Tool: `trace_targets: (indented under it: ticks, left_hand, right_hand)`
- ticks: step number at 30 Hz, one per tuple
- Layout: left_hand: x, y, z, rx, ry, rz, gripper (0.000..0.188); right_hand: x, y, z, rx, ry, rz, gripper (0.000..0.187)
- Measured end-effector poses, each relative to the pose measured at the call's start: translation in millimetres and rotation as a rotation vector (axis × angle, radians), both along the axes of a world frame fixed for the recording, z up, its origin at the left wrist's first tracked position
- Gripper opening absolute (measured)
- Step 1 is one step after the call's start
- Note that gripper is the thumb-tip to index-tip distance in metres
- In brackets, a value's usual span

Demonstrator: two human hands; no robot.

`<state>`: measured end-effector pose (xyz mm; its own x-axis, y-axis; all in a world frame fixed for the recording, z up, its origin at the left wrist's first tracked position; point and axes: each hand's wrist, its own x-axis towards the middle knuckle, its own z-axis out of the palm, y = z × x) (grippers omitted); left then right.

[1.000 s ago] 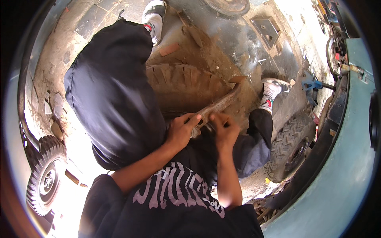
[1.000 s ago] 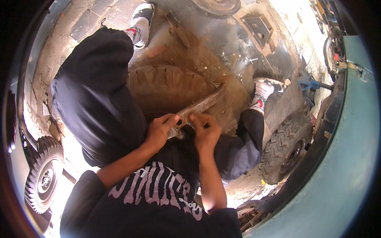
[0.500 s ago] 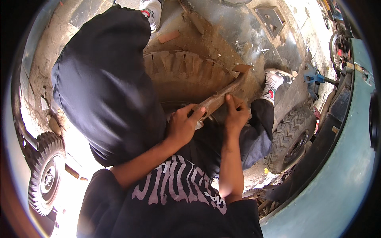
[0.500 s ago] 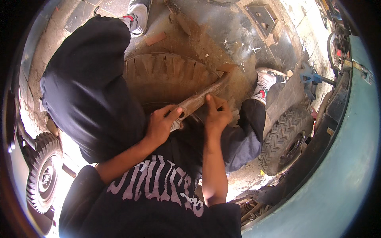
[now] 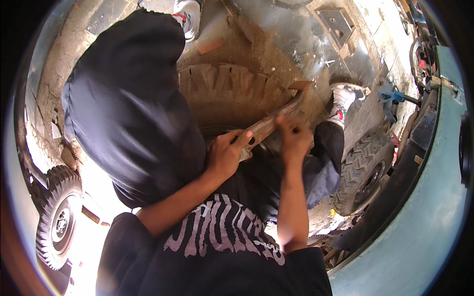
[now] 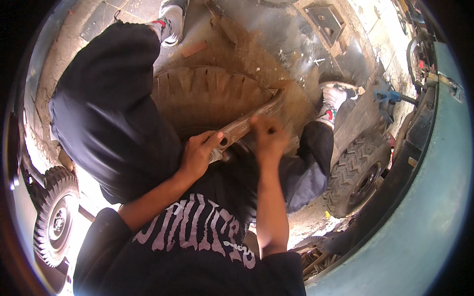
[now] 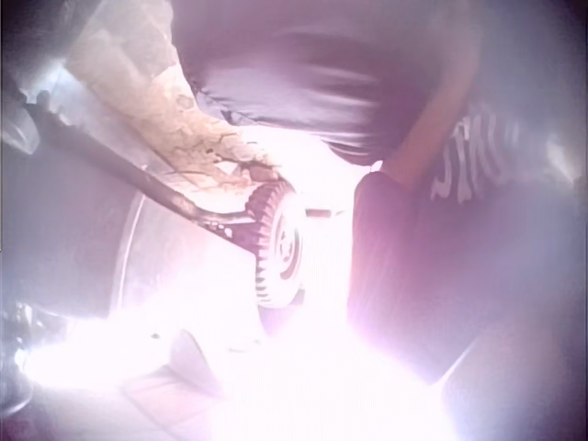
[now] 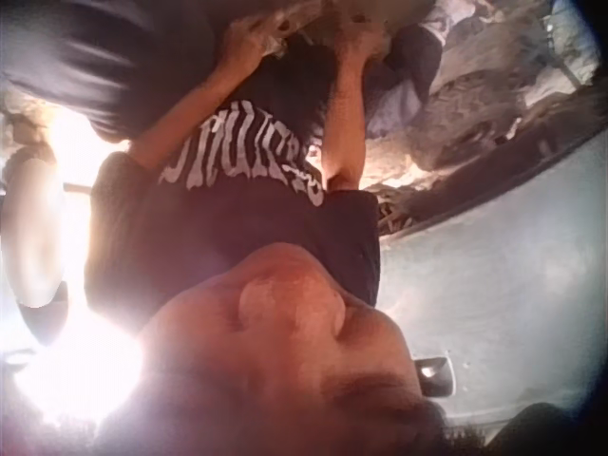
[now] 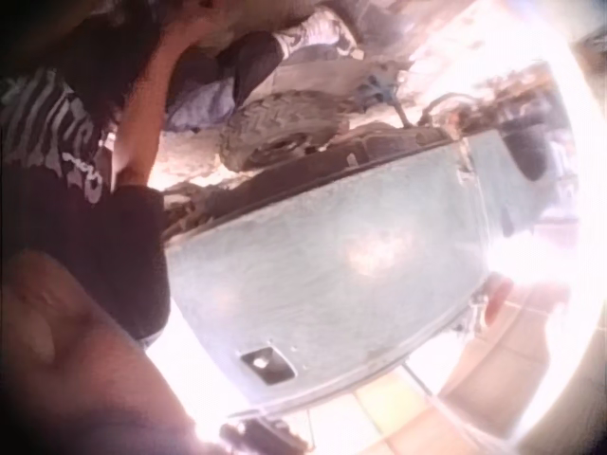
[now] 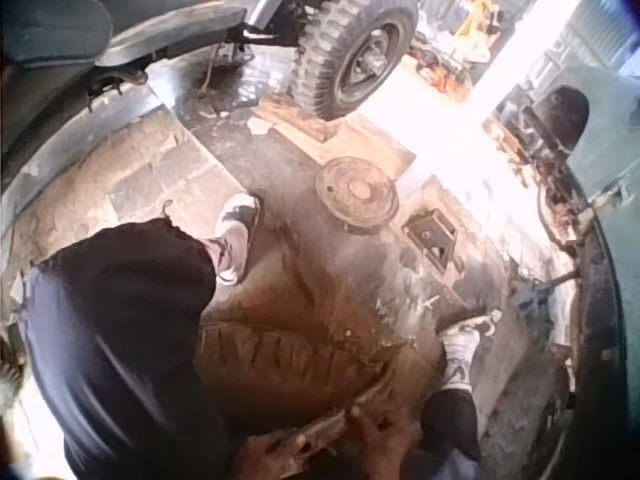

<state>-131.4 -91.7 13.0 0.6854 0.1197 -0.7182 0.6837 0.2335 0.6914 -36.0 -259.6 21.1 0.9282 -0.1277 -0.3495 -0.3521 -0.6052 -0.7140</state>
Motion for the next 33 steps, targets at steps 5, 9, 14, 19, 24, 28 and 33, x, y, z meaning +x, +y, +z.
trace_targets:
  ticks: [5,9,14,19,24,28,33]
  left_hand:
    - [-10,-8,-29,-0.086,-0.033,0.106,0.053]
    - [-3,1,-7,-0.116,-0.007,0.078,0.052]
    - [-1,5,-5,-0.073,-0.007,0.042,0.052]
    - [0,4,1,-0.054,-0.015,0.037,0.052]
    - [2,7,0,-0.063,0.019,0.046,0.052]
    - [-1,5,0,-0.072,-0.007,0.023,0.051]
    - [3,5,-2,-0.125,0.027,0.088,0.053]
  right_hand:
    - [-36,14,-10,0.128,-0.163,0.064,0.020]
    - [10,-11,-9,-0.050,-0.086,0.020,0.018]
    - [-42,7,1,-0.010,-0.156,0.198,0.020]
    - [0,-17,-18,-0.054,-0.193,0.017,0.015]
    - [-48,4,-12,0.056,-0.172,0.101,0.014]
    - [14,-34,-44,-0.048,-0.272,0.007,0.018]
    - [-7,-21,-37,-0.010,-0.279,0.075,0.021]
